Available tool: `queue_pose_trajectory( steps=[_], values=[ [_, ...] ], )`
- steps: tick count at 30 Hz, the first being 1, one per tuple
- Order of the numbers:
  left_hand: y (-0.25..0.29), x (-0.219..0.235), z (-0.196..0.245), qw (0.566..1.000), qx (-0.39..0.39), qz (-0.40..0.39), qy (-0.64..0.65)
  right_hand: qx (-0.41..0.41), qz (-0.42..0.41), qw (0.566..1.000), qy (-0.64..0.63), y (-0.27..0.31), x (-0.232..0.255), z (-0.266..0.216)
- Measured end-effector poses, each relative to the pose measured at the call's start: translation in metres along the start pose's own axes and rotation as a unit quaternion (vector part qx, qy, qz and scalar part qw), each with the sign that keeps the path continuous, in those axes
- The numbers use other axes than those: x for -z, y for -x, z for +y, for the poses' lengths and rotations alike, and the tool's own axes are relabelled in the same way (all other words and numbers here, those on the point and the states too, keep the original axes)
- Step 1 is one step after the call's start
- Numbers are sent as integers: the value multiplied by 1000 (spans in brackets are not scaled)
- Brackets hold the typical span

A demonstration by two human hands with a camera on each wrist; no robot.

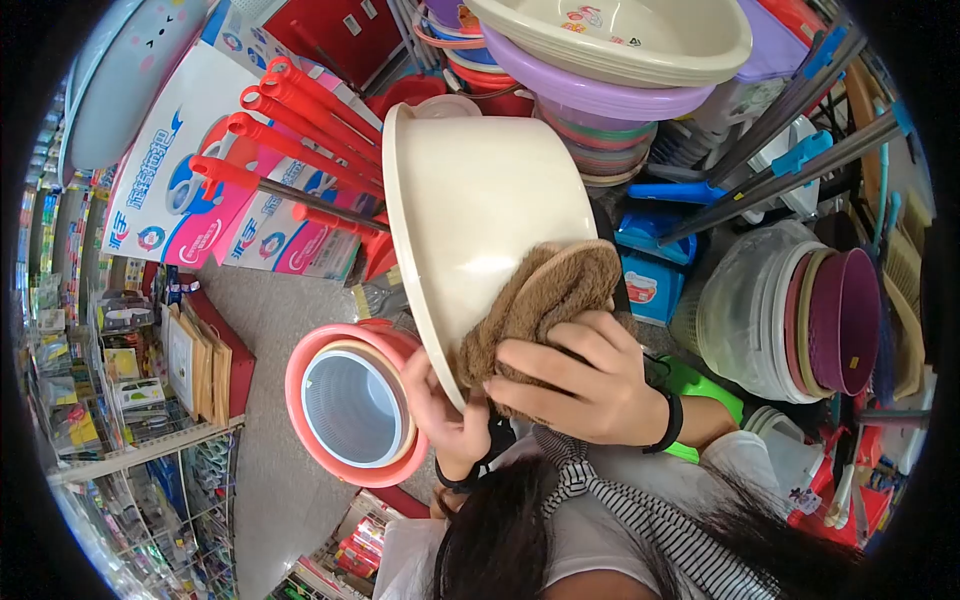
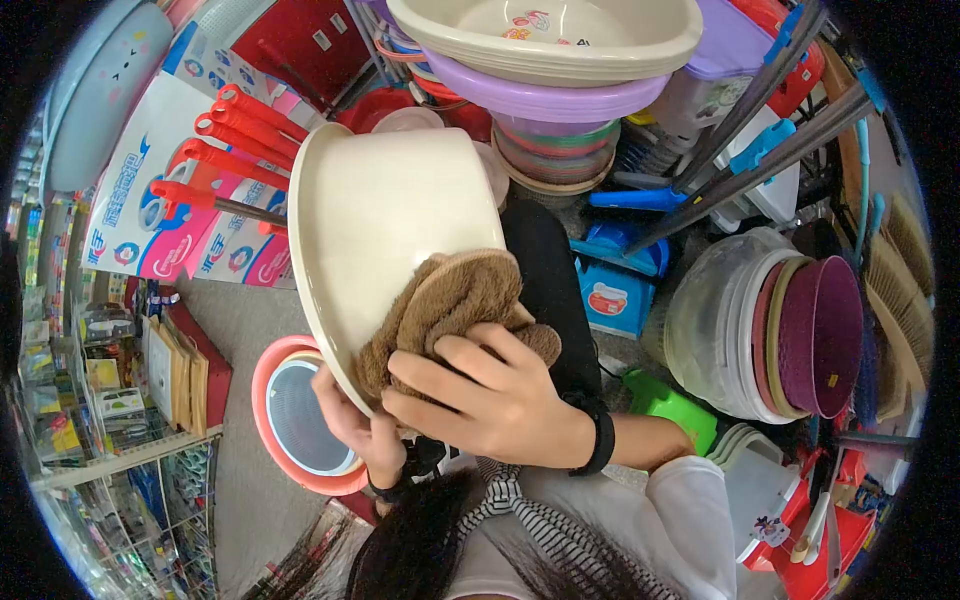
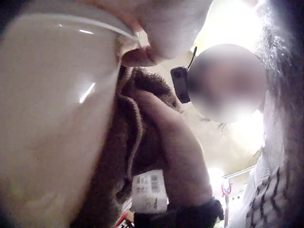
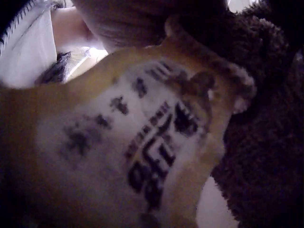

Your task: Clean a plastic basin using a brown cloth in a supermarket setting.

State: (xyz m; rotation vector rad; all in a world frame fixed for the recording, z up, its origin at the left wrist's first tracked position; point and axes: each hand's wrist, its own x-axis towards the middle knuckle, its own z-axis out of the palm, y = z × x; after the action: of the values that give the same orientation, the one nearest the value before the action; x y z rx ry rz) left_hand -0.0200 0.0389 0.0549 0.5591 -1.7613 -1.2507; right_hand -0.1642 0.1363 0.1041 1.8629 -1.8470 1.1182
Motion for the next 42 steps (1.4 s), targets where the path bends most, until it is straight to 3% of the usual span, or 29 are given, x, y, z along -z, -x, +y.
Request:
queue_pose_trajectory(
  steps=[1, 6, 8, 10, 16, 24, 27, 30, 32, 33, 34, 36, 40, 42],
  values=[
    [-3, 1, 3, 996, 49, -3, 76, 8, -2, 1000, -1, 0, 1, -1],
    [-1, -10, 2, 991, 71, 5, 114, -8, -8, 1000, -17, -19, 17, 21],
    [5, -10, -5, 998, 14, -32, 53, -47, 56, 997, -15, -29, 16, 36],
    [8, -11, -4, 998, 18, -24, 60, -67, 79, 994, -19, -28, 15, 40],
    [15, -4, -10, 1000, 9, -5, 24, 24, 0, 999, -23, -1, 20, 14],
    [19, -8, -27, 998, -52, -17, 27, -35, 31, 998, -42, -28, 19, 26],
    [20, -4, -33, 997, -51, 6, 55, 18, -5, 1000, -22, -17, 15, 16],
    [18, -2, -34, 995, -104, 4, 0, 63, -30, 997, -37, -7, 12, 14],
    [17, 3, -34, 996, -87, 10, 4, 46, -38, 998, -19, -17, 21, 25],
    [18, 2, -36, 996, -50, 29, 63, 22, 1, 1000, -13, -17, 16, 36],
    [12, 2, -33, 997, -61, 25, 46, -25, 38, 999, -23, -25, 16, 43],
    [11, 0, -36, 996, -44, 39, 64, -40, 51, 998, -23, -23, 14, 49],
    [1, 14, -36, 997, -49, 63, -22, 55, -33, 997, -36, 3, 16, 28],
    [-2, 21, -36, 997, -52, 37, -40, 61, -40, 996, -46, 6, 16, 29]
  ],
)
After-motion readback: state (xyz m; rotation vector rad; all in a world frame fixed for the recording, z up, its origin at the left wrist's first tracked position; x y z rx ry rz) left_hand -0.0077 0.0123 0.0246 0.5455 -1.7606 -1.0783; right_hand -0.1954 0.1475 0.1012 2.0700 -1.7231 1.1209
